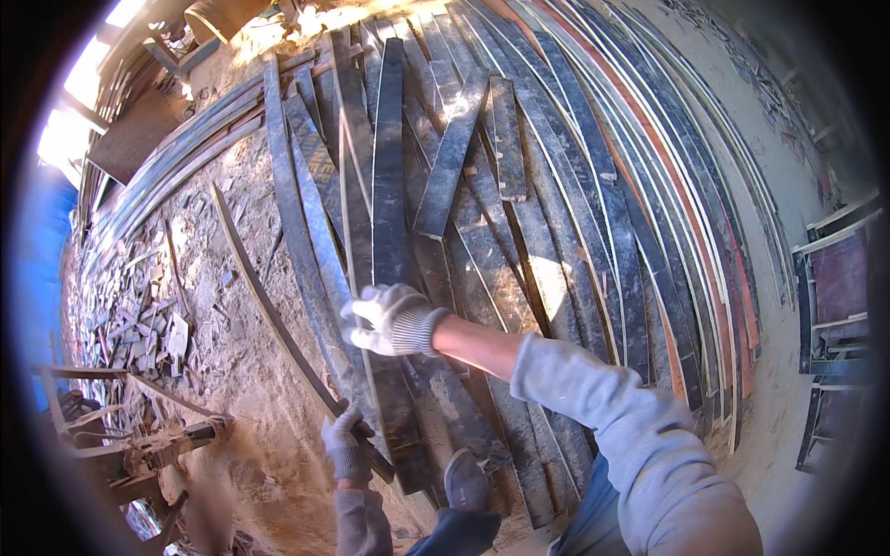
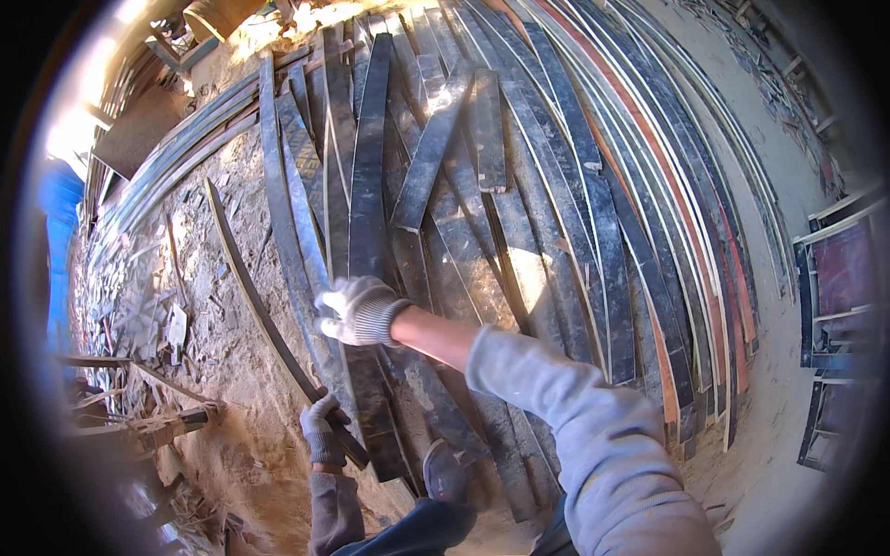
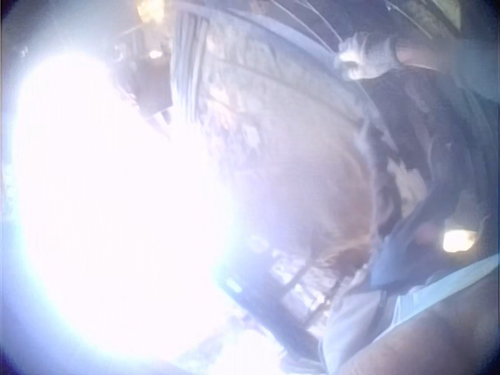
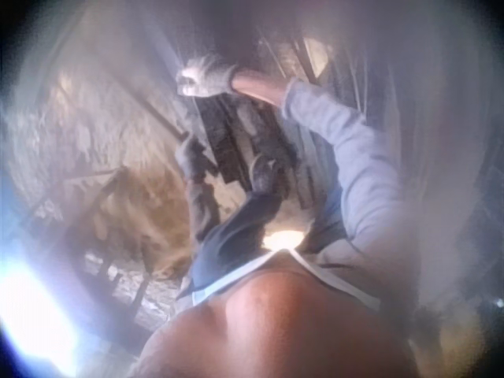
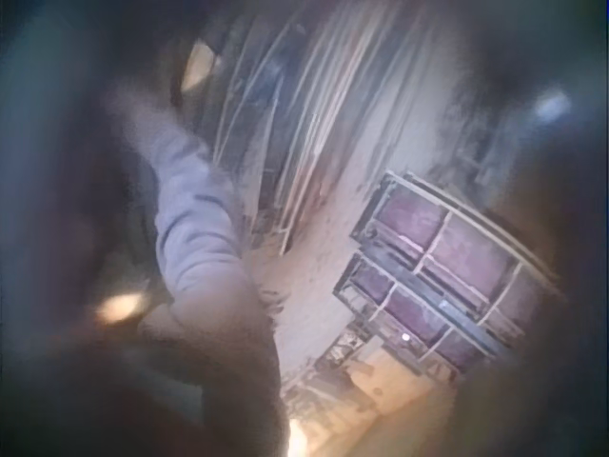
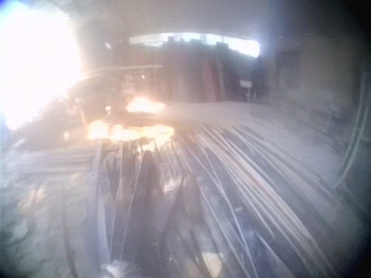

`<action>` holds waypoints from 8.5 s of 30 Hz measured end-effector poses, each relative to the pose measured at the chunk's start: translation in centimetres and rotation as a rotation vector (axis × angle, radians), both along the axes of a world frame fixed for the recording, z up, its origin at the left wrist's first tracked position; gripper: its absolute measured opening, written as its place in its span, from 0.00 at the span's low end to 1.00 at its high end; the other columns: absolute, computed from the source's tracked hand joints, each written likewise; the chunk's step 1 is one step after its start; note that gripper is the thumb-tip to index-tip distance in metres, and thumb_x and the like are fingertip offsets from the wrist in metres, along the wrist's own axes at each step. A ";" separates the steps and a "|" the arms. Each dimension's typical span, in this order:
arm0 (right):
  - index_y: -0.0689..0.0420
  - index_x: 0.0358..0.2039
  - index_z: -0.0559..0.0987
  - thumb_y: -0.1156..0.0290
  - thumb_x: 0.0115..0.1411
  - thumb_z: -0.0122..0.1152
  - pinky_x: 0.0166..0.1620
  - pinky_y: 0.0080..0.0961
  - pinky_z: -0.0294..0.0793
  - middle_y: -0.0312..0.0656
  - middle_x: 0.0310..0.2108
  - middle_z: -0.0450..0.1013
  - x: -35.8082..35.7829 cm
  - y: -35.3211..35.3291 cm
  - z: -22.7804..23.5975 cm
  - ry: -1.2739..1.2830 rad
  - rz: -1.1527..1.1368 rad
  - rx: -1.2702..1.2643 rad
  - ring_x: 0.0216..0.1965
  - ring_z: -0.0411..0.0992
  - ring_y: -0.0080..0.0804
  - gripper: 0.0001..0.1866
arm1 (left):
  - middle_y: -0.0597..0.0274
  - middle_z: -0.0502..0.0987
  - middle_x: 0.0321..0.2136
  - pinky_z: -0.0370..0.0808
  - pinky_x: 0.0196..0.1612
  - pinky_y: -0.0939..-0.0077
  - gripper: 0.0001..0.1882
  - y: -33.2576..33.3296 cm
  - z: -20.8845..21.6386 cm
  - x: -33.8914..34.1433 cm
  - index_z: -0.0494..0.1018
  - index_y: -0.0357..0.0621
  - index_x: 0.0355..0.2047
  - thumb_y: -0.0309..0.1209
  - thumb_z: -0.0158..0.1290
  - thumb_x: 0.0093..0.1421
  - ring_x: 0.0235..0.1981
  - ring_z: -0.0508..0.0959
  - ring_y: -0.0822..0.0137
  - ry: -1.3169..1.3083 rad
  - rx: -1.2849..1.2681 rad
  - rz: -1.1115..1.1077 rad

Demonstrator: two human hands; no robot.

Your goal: The person repeatedly picks up wooden planks from a pile, places them on a workbench, measures them with a folding ruler, and stacks them. The person handles planks of varying lengths and widths, aligning them on the bench before stacking.

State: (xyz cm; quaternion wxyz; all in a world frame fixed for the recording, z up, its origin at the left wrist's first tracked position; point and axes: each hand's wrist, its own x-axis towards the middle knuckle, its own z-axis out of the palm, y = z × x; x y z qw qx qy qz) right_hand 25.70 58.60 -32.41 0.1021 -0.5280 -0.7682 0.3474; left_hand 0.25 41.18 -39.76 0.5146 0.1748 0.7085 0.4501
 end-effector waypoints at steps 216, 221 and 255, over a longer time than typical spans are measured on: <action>0.74 0.77 0.43 0.43 0.53 0.75 0.60 0.51 0.74 0.66 0.63 0.67 -4.3 -26.8 -7.8 -0.438 -0.505 -0.132 0.56 0.73 0.58 0.69 | 0.56 0.83 0.30 0.83 0.31 0.65 0.16 -10.8 1.8 5.2 0.78 0.36 0.47 0.23 0.63 0.58 0.26 0.83 0.61 -0.270 -0.035 -0.193; 0.77 0.76 0.33 0.59 0.59 0.68 0.47 0.51 0.81 0.70 0.58 0.67 -4.5 -26.7 -6.4 -0.313 -0.502 -0.296 0.44 0.77 0.55 0.64 | 0.56 0.83 0.28 0.81 0.30 0.67 0.13 -12.2 0.0 3.9 0.78 0.36 0.41 0.24 0.64 0.56 0.25 0.83 0.62 -0.193 0.017 -0.254; 0.63 0.77 0.51 0.75 0.67 0.71 0.62 0.20 0.82 0.55 0.64 0.67 5.2 -28.8 -9.1 1.236 -0.708 -0.748 0.61 0.75 0.39 0.47 | 0.54 0.87 0.41 0.88 0.44 0.68 0.28 -9.3 2.1 12.3 0.77 0.34 0.54 0.29 0.74 0.56 0.38 0.88 0.64 -0.394 0.018 -0.398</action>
